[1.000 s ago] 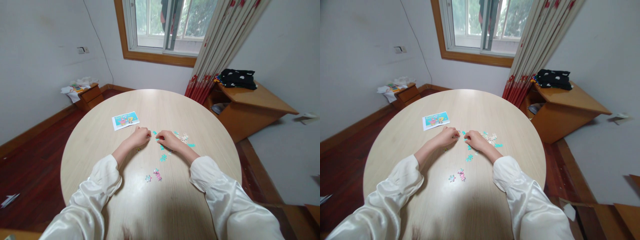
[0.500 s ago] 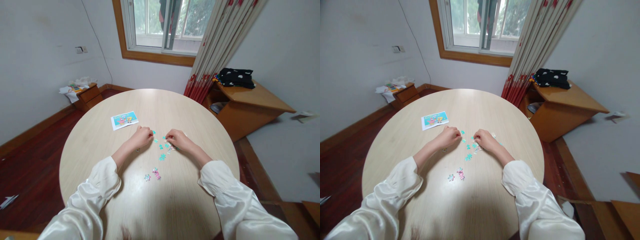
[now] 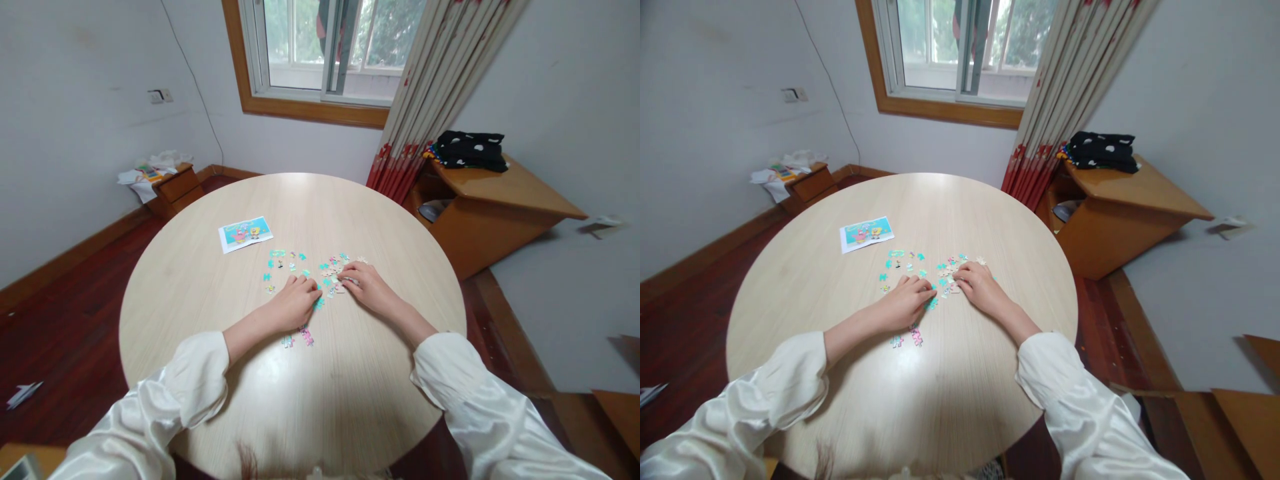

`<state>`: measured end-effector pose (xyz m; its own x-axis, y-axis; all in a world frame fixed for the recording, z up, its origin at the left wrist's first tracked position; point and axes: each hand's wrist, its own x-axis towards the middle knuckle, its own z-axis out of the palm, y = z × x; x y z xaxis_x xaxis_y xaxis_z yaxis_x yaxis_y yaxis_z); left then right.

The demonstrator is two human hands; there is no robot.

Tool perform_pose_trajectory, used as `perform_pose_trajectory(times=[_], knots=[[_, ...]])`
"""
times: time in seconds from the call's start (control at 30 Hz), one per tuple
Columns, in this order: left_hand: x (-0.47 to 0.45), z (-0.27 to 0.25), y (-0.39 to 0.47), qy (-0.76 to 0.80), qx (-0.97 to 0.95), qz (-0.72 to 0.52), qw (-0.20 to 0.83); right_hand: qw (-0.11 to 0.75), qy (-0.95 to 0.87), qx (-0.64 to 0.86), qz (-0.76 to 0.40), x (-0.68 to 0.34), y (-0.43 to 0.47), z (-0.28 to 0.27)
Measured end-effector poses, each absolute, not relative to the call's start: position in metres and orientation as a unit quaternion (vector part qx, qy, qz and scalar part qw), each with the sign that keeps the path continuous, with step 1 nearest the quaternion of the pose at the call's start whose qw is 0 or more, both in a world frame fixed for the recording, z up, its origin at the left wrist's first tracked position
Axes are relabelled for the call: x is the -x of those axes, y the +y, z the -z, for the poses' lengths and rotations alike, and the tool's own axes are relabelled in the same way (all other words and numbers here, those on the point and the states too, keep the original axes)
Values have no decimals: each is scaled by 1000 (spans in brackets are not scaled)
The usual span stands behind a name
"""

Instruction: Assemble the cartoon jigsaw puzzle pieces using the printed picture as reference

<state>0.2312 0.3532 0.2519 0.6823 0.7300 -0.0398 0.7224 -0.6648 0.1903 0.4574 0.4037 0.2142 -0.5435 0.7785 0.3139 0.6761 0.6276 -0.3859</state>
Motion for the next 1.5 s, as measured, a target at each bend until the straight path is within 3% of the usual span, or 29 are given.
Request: perform_pose_trajectory(times=[0.2,0.43,0.7,0.93,1.17,1.5], knots=[[-233,-254,341,414,-904,-21,106,185,-887,415,-86,-451,401,-215],[-234,-259,310,440,-893,-29,93,198,-864,455,-85,-448,397,-220],[-257,-236,300,432,-897,-28,91,179,-845,503,-34,-424,394,-222],[-253,-249,304,433,-894,-40,108,143,-858,491,-48,-421,400,-224],[-220,-255,314,493,-858,-95,106,113,-892,437,33,-423,403,-217],[-199,-245,323,531,-826,-140,125,141,-884,433,106,-420,407,-221]])
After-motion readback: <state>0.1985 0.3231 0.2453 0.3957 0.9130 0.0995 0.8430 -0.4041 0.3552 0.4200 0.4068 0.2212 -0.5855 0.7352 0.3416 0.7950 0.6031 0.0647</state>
